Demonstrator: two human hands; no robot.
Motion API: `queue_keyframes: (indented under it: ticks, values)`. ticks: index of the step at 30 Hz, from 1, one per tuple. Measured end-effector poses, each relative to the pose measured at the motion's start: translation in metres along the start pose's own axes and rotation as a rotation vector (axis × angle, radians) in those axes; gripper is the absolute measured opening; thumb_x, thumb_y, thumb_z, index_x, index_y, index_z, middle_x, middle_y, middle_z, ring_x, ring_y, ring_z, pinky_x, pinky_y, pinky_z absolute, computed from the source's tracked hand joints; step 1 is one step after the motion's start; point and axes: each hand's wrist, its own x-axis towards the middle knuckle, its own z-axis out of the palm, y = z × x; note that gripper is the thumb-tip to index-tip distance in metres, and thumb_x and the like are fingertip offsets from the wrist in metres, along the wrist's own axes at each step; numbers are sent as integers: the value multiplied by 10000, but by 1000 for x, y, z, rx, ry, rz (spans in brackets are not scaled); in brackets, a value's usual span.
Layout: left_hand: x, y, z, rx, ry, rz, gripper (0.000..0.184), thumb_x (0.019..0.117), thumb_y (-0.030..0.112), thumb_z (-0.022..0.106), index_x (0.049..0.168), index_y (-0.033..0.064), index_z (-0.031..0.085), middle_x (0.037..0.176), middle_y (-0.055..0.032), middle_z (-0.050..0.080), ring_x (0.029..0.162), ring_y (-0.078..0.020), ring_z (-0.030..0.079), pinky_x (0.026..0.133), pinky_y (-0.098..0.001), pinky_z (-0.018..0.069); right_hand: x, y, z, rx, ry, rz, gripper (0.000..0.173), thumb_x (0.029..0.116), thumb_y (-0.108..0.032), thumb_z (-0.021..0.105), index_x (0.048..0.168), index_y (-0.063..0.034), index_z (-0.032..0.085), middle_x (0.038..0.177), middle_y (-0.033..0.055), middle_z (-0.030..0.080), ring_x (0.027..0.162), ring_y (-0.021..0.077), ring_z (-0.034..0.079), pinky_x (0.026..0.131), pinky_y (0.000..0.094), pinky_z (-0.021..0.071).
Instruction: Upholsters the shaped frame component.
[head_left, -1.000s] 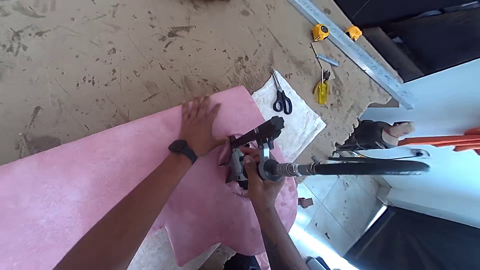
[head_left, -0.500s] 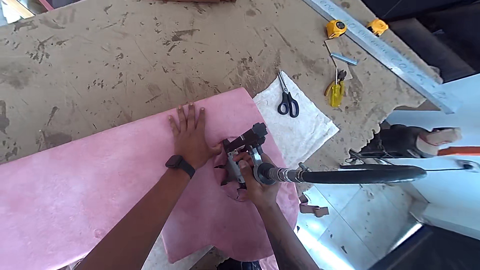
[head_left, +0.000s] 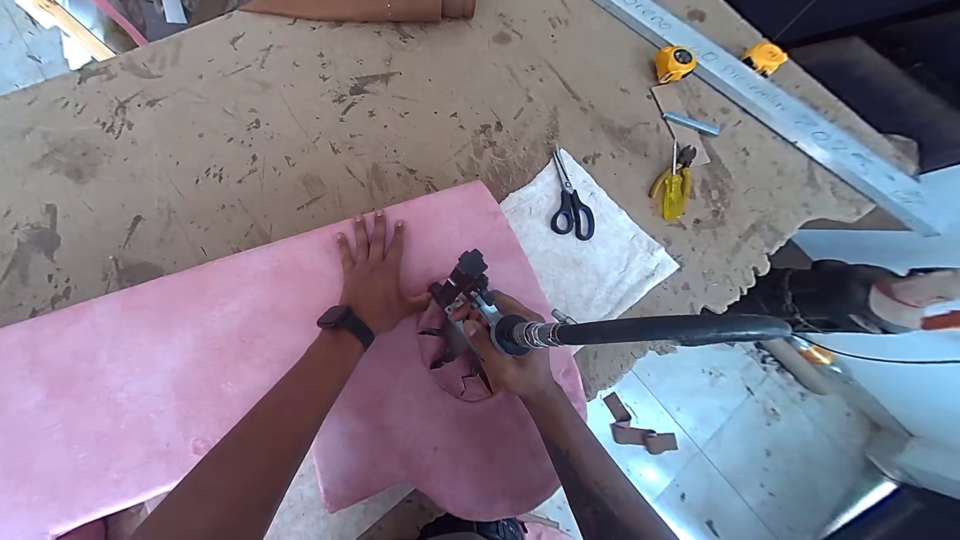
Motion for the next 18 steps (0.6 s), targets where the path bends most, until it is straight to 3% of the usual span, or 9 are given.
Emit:
queue_keyframes:
  ticks: [5,8,18]
  values:
    - [-30,5,5,-37,74,53,1197,722,813,628,1659,185,226,1746,-62,79,1604,-336,-18,1258,-662,38,8,4,-16,30,-134,9,159,884,-140,742,1003,-42,702,941,59,696,757,154,653,645,321,593]
    - [-50,10,8,-36,26,24,1076,836,761,572,1669,200,184,1752,-32,40,1607,-288,-60,1273,-623,12,13,6,-20,82,-175,21,153,882,-141,739,988,-37,700,938,68,700,752,160,656,643,317,593]
    - [-49,12,4,-80,39,7,1112,815,721,651,1671,195,171,1753,-17,11,1606,-265,-88,1277,-600,-9,22,6,-27,106,-294,18,181,904,-180,740,1016,-44,698,943,55,706,775,141,665,686,312,597]
